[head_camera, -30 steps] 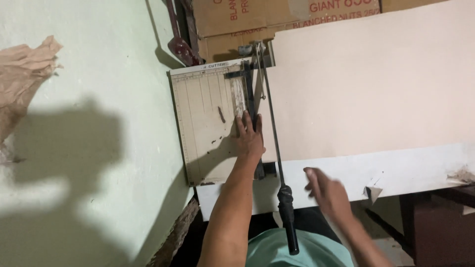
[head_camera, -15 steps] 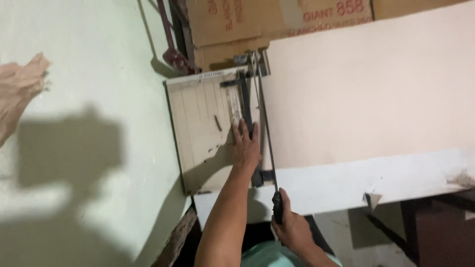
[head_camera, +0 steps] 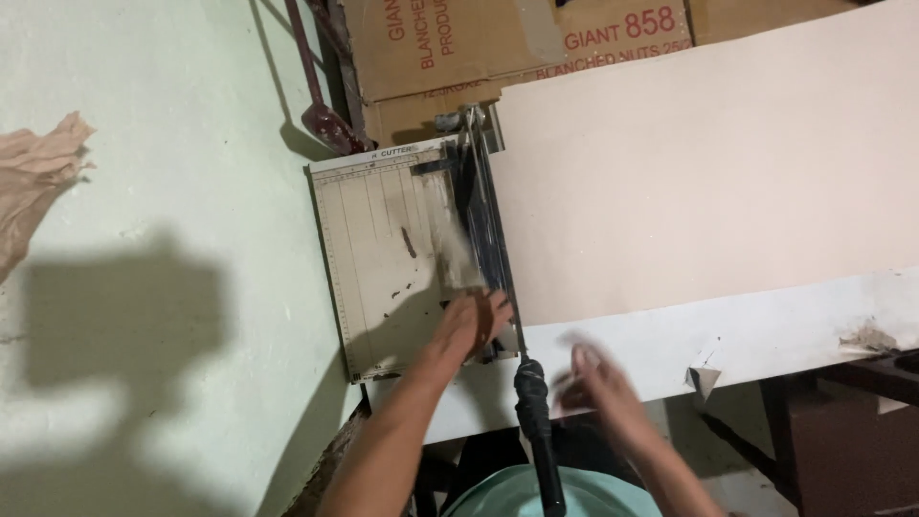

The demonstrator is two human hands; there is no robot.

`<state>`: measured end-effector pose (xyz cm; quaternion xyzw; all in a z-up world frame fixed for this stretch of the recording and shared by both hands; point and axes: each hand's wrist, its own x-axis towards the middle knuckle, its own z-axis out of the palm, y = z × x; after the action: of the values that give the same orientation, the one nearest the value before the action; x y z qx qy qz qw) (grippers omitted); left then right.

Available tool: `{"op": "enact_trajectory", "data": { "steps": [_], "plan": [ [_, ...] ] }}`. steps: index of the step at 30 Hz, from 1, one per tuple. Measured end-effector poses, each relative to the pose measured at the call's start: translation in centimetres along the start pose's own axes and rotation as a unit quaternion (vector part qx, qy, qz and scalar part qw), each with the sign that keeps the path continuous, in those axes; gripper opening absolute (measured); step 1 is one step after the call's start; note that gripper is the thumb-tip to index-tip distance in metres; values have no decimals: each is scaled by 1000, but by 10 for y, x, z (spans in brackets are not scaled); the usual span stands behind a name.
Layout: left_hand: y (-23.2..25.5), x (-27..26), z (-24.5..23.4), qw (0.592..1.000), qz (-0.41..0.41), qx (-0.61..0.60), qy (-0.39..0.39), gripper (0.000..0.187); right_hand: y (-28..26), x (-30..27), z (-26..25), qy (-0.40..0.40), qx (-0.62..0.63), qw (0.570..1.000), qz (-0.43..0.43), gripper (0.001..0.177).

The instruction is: The person uses a manual paper cutter to slice a large sheet of cardboard into smaller rectangular pieces. They align the cardboard against the guide, pull down the lever to cut, and then remove the cut pieces from the machine.

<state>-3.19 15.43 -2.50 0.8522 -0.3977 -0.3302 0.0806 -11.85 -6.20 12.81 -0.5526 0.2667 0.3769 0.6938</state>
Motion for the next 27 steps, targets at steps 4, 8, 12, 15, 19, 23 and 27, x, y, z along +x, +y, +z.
{"op": "enact_trajectory", "data": {
  "steps": [4,8,12,15,19,23,27],
  "plan": [
    [12,-47,-43,867,-306,-390,52,32,50,97,-89,259,185,947,45,87],
    [-26,-62,-13,844,-389,-357,89,31,86,155,-159,341,275,898,-34,57],
    [-24,-79,3,964,-246,-59,86,33,17,125,-137,346,298,883,-111,43],
    [0,-83,-7,954,-282,-50,93,38,29,143,-153,264,326,891,-171,21],
    [8,-76,19,922,-366,-108,71,49,64,154,-111,240,-248,931,-115,38],
    [31,-78,38,905,-379,-95,167,43,81,173,-48,272,-614,740,-47,68],
    [48,-85,65,904,-361,-95,209,45,121,229,-24,350,-667,635,-173,89]
  ]
}}
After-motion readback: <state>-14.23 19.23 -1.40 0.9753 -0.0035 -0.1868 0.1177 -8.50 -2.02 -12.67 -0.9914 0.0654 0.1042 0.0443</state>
